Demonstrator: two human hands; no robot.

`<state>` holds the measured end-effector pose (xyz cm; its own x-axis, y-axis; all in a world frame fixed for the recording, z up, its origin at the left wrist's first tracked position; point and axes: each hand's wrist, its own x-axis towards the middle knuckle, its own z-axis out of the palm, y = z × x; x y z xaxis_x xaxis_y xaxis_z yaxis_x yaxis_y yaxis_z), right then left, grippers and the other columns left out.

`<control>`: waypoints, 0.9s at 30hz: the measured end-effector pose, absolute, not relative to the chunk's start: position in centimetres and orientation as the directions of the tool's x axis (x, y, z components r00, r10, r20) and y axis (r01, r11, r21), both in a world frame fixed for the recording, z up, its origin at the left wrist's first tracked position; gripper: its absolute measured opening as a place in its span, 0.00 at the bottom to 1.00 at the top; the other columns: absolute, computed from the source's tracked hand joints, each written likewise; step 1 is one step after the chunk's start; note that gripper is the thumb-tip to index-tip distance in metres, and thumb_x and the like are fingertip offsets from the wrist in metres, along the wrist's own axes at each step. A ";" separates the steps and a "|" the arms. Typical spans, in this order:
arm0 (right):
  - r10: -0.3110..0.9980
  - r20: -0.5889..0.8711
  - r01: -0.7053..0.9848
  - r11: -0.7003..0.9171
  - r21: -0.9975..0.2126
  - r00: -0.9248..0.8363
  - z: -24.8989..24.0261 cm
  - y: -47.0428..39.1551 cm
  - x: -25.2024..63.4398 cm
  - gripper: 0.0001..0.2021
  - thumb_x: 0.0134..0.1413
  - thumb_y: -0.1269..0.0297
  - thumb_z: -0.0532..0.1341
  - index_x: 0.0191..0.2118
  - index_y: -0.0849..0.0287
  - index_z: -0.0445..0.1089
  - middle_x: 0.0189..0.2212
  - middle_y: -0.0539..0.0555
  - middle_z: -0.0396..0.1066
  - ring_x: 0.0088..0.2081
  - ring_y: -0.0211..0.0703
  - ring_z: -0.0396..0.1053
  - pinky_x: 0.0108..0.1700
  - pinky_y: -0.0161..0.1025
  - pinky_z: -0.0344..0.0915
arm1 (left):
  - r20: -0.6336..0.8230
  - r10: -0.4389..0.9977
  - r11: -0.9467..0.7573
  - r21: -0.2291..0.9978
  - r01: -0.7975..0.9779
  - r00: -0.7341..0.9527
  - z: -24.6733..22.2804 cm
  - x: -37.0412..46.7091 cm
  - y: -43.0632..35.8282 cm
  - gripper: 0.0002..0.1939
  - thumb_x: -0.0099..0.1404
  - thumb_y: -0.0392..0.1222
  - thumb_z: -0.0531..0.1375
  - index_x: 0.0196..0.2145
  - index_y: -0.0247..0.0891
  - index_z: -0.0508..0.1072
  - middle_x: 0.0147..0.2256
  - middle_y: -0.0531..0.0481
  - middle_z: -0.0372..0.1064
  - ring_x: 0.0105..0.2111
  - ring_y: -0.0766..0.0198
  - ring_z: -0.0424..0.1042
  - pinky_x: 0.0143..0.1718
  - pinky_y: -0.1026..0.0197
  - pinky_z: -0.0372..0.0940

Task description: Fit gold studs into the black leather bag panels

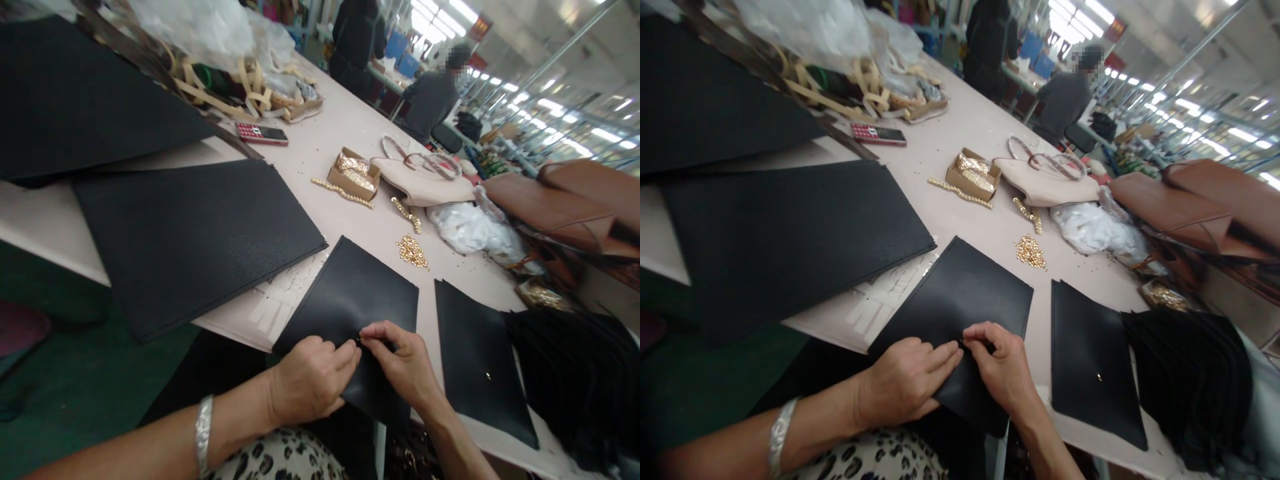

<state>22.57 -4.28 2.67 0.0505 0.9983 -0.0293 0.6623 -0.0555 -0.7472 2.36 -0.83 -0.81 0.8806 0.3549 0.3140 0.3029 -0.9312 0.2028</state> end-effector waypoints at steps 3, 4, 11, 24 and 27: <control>0.999 0.052 0.740 0.039 -0.671 -0.005 2.4 -4.4 22.3 0.05 0.59 0.70 0.62 0.37 0.53 0.76 0.33 0.48 0.78 0.37 0.41 0.74 0.41 0.36 0.67 | 0.329 0.368 -0.928 0.191 0.320 0.870 -0.9 2.4 -0.9 0.28 0.63 0.50 0.60 0.55 0.29 0.68 0.48 0.41 0.73 0.32 0.56 0.72 0.26 0.53 0.62; 0.996 0.086 0.778 0.081 -0.624 -0.035 2.5 -4.5 22.2 0.06 0.60 0.70 0.61 0.37 0.54 0.76 0.33 0.49 0.78 0.36 0.41 0.73 0.40 0.37 0.67 | 0.337 0.372 -0.926 0.190 0.325 0.865 -1.0 2.5 -1.0 0.27 0.63 0.50 0.60 0.54 0.29 0.68 0.47 0.42 0.74 0.31 0.57 0.72 0.25 0.52 0.62; 0.980 0.100 0.932 0.194 -0.305 -0.171 3.5 -4.8 20.8 0.11 0.62 0.75 0.55 0.37 0.56 0.75 0.31 0.52 0.76 0.34 0.46 0.71 0.39 0.41 0.63 | 0.392 0.370 -0.929 0.188 0.320 0.842 -1.6 2.6 -1.0 0.27 0.64 0.50 0.58 0.55 0.28 0.67 0.43 0.45 0.73 0.29 0.58 0.70 0.25 0.51 0.59; 0.857 -0.513 0.633 -0.424 -0.648 0.049 3.9 0.1 22.9 0.07 0.42 0.69 0.66 0.32 0.59 0.72 0.22 0.46 0.71 0.25 0.38 0.68 0.29 0.35 0.61 | 0.349 0.354 -0.933 0.195 0.303 0.868 -1.1 2.3 -0.9 0.27 0.62 0.51 0.61 0.53 0.29 0.69 0.46 0.42 0.73 0.31 0.58 0.70 0.25 0.54 0.59; 0.833 -0.552 0.752 -0.388 -0.532 0.039 4.4 1.0 22.7 0.05 0.42 0.69 0.66 0.28 0.58 0.70 0.20 0.46 0.69 0.23 0.36 0.65 0.27 0.34 0.58 | 0.333 0.351 -0.932 0.217 0.291 0.875 -1.2 2.2 -0.9 0.28 0.62 0.51 0.61 0.55 0.29 0.68 0.48 0.42 0.72 0.31 0.58 0.70 0.26 0.54 0.60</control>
<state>22.73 0.98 4.40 0.0388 0.8329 -0.5521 0.7524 -0.3879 -0.5323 2.18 -0.92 -1.22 0.8749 0.3513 0.3335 0.2913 -0.9317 0.2170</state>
